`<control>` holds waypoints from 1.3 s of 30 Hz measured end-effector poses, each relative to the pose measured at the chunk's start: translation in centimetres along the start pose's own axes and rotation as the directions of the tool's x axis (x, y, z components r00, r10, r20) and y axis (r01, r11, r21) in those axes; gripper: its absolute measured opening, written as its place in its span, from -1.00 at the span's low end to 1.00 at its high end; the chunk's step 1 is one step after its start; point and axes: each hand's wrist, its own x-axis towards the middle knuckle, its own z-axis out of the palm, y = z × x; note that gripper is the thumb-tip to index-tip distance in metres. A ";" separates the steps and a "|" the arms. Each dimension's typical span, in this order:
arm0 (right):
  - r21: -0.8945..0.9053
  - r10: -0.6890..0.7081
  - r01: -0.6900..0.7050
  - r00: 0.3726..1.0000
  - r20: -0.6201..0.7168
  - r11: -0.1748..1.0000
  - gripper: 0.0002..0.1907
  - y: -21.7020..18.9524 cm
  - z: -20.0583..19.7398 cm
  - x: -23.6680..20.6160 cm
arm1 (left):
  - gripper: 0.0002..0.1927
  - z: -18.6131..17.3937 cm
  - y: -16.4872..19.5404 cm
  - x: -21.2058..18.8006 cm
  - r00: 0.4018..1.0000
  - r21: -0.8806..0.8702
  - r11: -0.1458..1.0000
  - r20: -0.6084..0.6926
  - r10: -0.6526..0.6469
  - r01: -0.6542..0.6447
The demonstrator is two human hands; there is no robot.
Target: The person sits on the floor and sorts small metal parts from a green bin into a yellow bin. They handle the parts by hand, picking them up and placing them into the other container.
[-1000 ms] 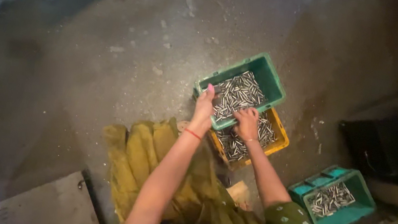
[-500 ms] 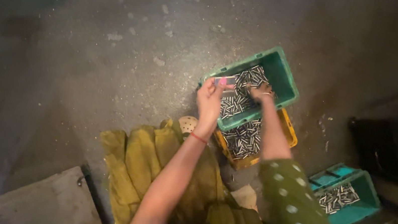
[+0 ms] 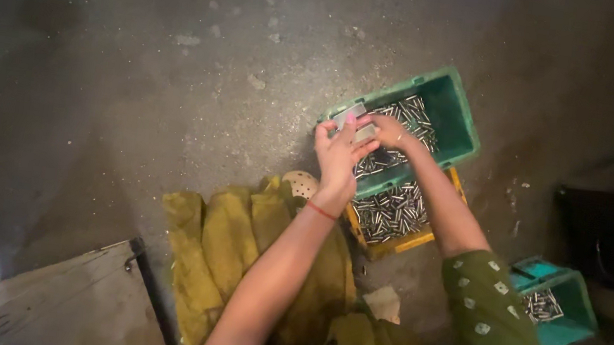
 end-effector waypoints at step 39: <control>0.610 0.294 -0.230 0.956 -0.005 0.758 -0.61 1.0 0.8 -1.4 | -0.74 1.2 -1.1 1.1 0.980 0.315 0.946 0.200 0.014 -0.078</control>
